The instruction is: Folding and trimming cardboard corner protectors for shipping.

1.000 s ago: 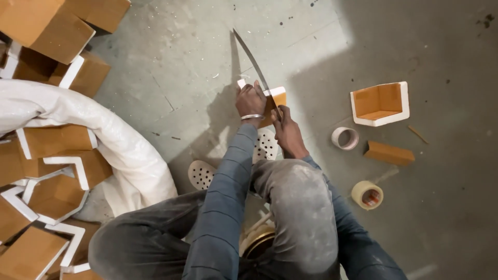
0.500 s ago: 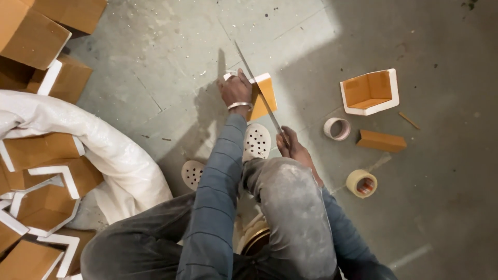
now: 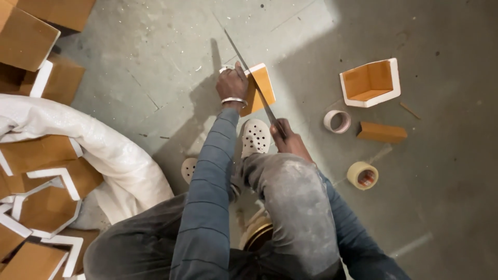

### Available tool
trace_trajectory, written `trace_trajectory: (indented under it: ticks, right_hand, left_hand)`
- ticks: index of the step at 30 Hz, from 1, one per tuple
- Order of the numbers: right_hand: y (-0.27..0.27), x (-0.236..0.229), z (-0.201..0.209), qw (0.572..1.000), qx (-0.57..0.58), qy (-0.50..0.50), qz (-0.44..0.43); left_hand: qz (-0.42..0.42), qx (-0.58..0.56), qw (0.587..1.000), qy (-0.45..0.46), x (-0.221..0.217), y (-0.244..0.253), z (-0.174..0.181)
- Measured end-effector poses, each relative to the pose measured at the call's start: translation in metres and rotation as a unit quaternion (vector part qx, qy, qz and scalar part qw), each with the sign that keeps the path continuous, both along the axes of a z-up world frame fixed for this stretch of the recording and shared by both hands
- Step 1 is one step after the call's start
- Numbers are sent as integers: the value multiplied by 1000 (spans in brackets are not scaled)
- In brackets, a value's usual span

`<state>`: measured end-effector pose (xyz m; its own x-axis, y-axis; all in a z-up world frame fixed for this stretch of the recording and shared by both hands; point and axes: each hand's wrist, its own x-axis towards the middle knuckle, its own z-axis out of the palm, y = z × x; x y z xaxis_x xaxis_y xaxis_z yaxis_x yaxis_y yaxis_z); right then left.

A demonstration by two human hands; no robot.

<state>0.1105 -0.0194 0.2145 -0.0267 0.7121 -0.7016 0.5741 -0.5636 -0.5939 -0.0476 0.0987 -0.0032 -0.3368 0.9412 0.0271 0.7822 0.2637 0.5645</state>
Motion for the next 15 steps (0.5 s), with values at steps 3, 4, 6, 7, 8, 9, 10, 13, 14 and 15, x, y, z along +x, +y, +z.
trace_trajectory:
  ticks: [3, 4, 6, 7, 8, 9, 10, 13, 14, 15]
  right_hand:
    - [14, -7, -6, 1000, -28, 10, -10]
    - [16, -7, -13, 999, -25, 22, -14]
    - [24, -12, -16, 999, -42, 9, -16]
    - [30, -15, -17, 998, -53, -4, -16]
    - [31, -11, -33, 998, -53, -6, -16]
    - [34, -9, -51, 1000, -19, 4, -1]
    - [37, -7, -68, 1000, 15, 14, 13]
    - [50, -13, -63, 1000, 4, 0, 21]
    - [54, -14, -59, 1000, 8, -2, 21]
    - [53, -15, -55, 1000, 7, -5, 22]
  left_hand:
    - [-9, 17, 1000, 6, -2, 3, 0]
    - [-8, 15, 1000, 6, -2, 3, -1]
    - [-9, -4, 1000, -5, -5, 1, -2]
    - [-8, -18, 1000, -15, -5, 3, -2]
    - [-8, -18, 1000, -17, -5, 3, -7]
    - [3, 9, 1000, -5, -8, 7, -12]
    - [14, 35, 999, 7, -11, 10, -17]
    - [42, -60, 996, -44, -18, 17, 4]
    - [42, -56, 997, -45, -17, 22, -2]
    - [51, -60, 997, -23, -16, 22, -8]
